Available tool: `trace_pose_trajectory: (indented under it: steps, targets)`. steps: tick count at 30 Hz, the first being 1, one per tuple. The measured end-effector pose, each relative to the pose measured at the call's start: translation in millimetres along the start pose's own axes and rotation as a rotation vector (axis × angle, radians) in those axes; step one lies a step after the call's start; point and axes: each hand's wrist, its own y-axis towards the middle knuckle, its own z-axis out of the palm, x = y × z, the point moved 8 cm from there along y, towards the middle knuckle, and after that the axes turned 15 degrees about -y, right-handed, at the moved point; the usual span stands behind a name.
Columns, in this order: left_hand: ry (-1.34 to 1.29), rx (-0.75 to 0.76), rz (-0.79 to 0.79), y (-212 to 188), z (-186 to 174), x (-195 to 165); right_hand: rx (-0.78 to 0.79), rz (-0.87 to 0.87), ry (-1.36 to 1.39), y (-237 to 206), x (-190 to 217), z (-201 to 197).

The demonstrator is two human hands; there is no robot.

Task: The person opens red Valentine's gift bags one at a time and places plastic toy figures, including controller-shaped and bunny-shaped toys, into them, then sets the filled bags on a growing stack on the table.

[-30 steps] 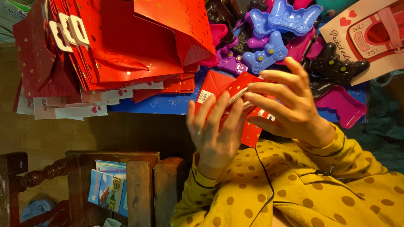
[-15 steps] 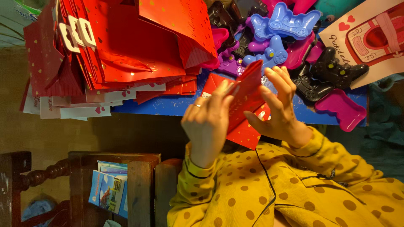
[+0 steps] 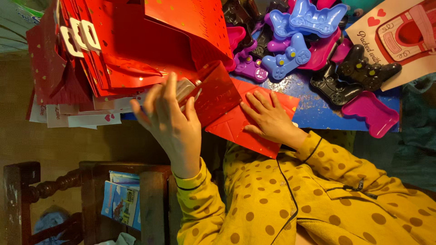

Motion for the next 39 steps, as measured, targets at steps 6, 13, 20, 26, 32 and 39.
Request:
trace_pose_trajectory:
  steps: [6, 13, 20, 26, 32, 39]
  targets:
    - [-0.208, -0.111, 0.248, -48, 38, -32, 0.009, 0.025, 0.014, -4, 0, 8]
    - [-0.472, 0.210, 0.288, -97, 115, -36, -0.023, 0.051, 0.028, -10, -2, 12]
    - [-0.615, 0.222, 0.156, -116, 148, -12, 0.009, 0.083, 0.070, -10, -3, 8]
    - [-0.714, 0.247, 0.031, -130, 176, -7, 0.066, 0.127, 0.058, -17, -11, 5]
    - [-0.680, 0.330, -0.028, -128, 198, -2, 0.134, 0.192, 0.064, -33, -35, 0]
    - [-0.626, 0.339, -0.088, -131, 206, 13, 0.050, 0.368, 0.070, -58, -63, -12]
